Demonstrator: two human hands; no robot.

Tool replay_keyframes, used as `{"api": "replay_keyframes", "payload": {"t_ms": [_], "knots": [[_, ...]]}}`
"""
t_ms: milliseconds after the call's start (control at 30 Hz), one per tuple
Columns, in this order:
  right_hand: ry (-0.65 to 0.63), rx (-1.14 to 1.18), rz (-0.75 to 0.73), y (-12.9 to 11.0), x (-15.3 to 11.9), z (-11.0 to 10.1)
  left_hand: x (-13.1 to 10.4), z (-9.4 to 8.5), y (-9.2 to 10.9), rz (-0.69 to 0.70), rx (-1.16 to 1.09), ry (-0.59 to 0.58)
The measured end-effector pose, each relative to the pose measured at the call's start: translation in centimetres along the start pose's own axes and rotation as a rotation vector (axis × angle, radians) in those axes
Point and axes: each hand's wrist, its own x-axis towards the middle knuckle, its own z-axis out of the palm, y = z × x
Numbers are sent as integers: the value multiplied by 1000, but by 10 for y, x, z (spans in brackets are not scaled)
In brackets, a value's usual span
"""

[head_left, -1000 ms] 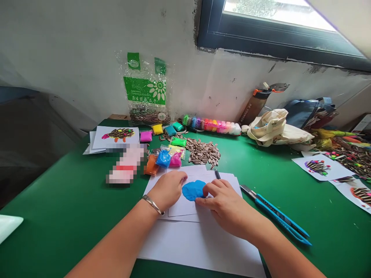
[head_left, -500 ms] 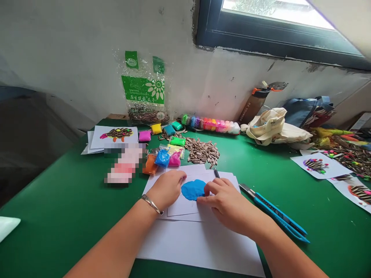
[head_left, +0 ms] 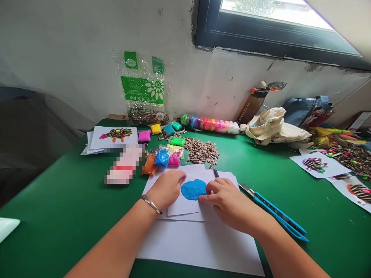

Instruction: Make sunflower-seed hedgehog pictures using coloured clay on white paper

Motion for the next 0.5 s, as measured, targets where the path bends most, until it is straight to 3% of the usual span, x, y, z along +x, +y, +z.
{"api": "replay_keyframes", "payload": {"t_ms": [300,500], "knots": [[-18,18,3,1,-2,-1,0,0,1,-2,0,-1],[60,56,8,8,-5,-6,0,0,1,-4,-1,-3]]}}
